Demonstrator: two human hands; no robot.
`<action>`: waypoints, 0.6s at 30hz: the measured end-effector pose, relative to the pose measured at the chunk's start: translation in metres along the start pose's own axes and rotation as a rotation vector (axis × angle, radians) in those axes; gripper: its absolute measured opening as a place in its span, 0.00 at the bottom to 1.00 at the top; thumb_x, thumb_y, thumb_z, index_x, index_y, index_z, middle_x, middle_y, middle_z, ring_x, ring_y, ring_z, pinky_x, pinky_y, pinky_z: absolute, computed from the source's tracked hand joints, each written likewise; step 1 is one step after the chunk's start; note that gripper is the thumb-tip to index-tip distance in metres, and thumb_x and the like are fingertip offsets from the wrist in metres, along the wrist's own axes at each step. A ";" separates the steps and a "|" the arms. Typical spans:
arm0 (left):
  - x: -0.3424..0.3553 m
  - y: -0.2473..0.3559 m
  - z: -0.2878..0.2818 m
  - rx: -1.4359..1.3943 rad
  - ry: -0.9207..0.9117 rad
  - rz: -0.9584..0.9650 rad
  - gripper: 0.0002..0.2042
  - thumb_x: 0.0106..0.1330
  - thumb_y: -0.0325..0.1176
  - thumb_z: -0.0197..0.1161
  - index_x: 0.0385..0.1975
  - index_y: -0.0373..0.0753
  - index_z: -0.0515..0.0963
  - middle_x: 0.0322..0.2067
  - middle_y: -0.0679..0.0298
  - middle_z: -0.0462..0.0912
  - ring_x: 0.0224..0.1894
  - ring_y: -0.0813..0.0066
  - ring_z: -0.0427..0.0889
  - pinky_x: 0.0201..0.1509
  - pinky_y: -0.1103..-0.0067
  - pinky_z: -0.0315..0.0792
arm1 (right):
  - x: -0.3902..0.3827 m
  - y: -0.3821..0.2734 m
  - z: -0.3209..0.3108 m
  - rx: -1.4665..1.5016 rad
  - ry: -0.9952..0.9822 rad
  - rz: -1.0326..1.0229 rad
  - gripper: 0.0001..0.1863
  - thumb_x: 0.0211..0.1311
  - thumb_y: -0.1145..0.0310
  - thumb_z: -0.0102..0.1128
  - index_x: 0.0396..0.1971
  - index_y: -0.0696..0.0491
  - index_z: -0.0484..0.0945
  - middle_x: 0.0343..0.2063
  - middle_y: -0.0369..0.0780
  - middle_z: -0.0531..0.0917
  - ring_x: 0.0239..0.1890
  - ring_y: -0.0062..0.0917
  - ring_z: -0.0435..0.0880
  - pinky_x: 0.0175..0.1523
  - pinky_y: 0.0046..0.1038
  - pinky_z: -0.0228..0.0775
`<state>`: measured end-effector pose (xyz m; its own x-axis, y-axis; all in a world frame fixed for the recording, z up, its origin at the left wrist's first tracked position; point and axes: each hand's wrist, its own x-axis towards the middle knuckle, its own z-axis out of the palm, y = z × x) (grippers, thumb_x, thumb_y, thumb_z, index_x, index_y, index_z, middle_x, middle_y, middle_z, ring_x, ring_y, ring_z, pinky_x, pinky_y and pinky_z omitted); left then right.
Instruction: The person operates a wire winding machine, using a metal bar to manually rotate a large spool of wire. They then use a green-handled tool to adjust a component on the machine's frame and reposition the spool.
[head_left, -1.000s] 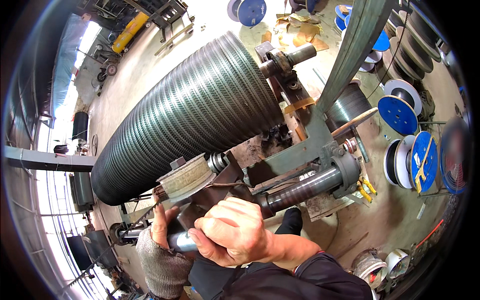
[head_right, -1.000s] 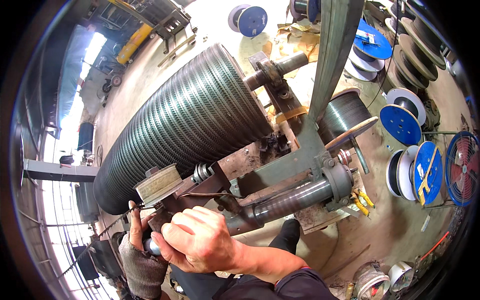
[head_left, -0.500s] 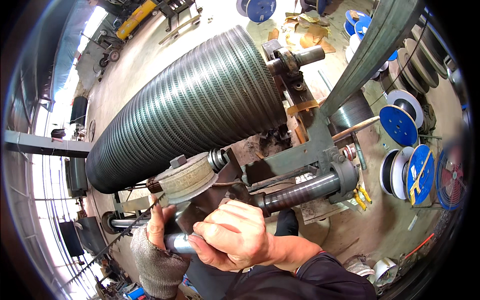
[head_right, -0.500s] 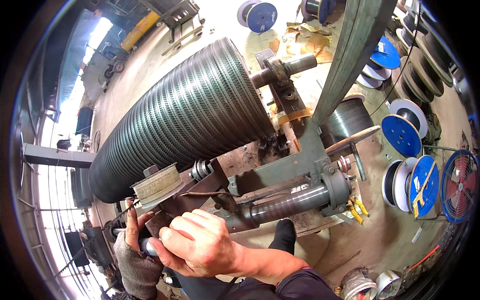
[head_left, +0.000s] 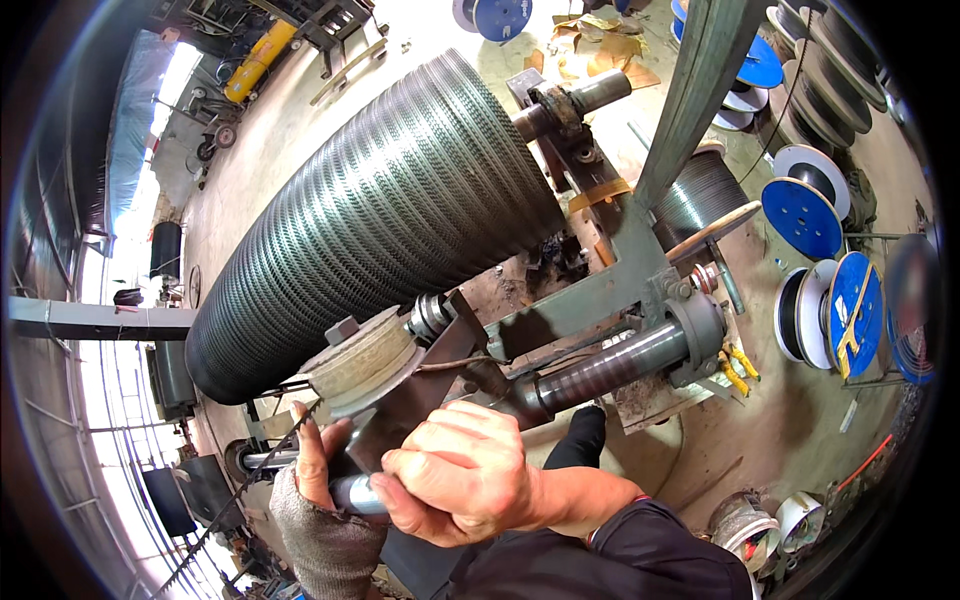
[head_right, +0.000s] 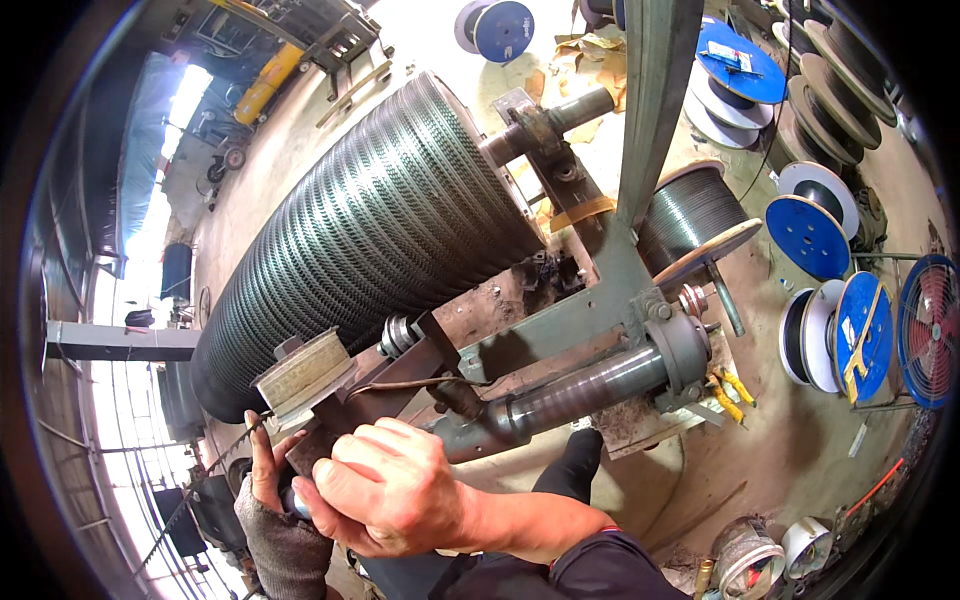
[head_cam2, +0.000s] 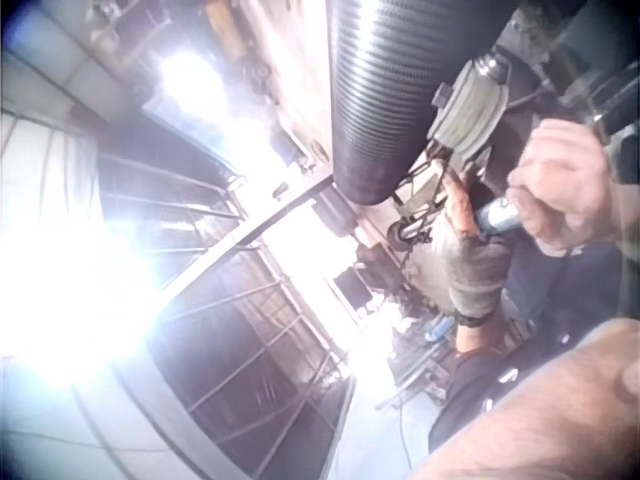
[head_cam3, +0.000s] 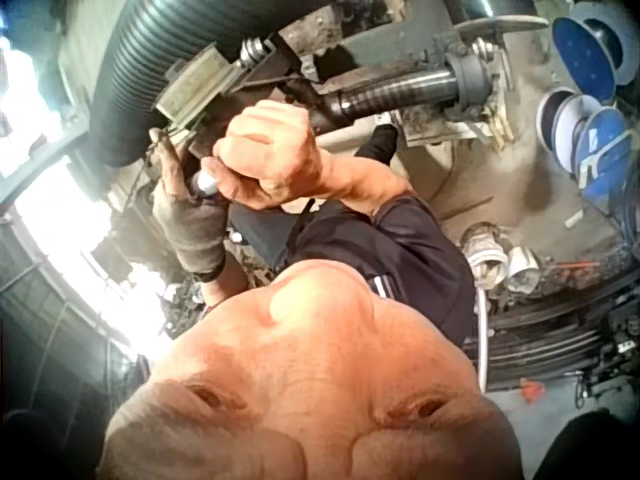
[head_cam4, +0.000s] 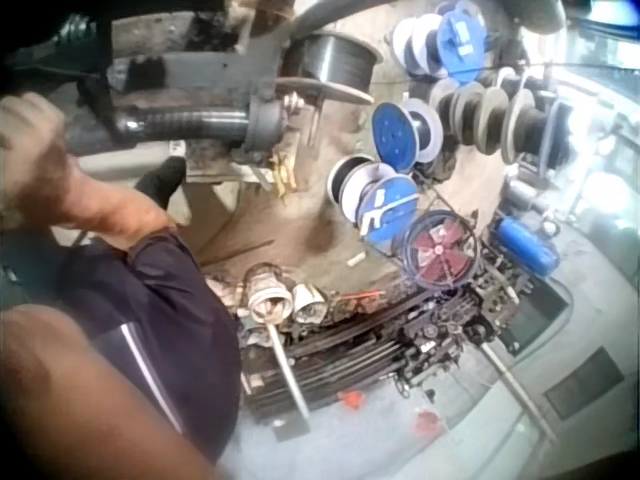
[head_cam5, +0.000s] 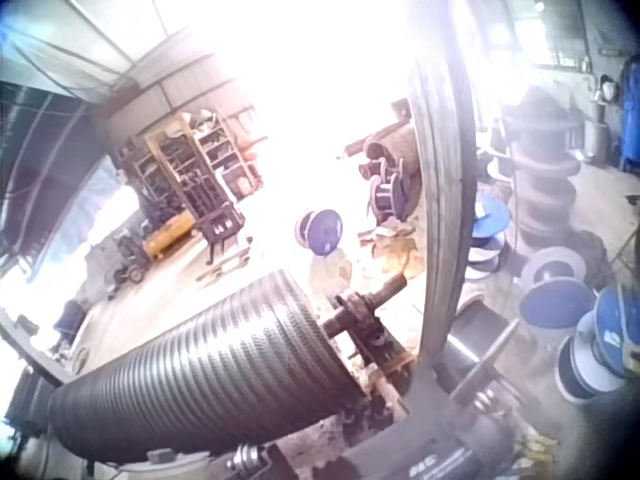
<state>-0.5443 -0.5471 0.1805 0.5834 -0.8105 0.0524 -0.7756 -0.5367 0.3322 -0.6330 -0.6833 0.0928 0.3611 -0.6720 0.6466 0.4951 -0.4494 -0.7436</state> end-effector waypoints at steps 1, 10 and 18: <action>0.000 0.001 0.000 0.001 0.003 0.006 0.48 0.57 0.39 0.73 0.76 0.36 0.53 0.49 0.46 0.84 0.47 0.56 0.86 0.52 0.69 0.77 | -0.002 0.000 0.002 0.005 0.009 0.013 0.06 0.50 0.76 0.69 0.25 0.57 0.80 0.18 0.38 0.80 0.16 0.28 0.76 0.22 0.28 0.64; -0.003 -0.025 0.013 -0.106 0.048 0.083 0.49 0.59 0.38 0.74 0.77 0.40 0.49 0.51 0.46 0.82 0.49 0.58 0.85 0.54 0.68 0.78 | -0.004 -0.003 0.009 -0.036 0.096 0.029 0.04 0.51 0.78 0.67 0.23 0.57 0.80 0.18 0.38 0.81 0.16 0.27 0.79 0.22 0.27 0.64; 0.004 0.003 0.007 -0.060 0.016 0.017 0.37 0.69 0.29 0.58 0.77 0.37 0.49 0.50 0.48 0.84 0.49 0.65 0.84 0.53 0.72 0.76 | -0.006 0.000 0.006 -0.052 0.066 0.021 0.04 0.50 0.77 0.67 0.23 0.58 0.79 0.18 0.38 0.82 0.16 0.27 0.78 0.22 0.27 0.64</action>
<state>-0.5459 -0.5537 0.1756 0.5747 -0.8151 0.0732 -0.7696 -0.5080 0.3868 -0.6304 -0.6756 0.0894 0.3171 -0.7179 0.6197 0.4462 -0.4637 -0.7654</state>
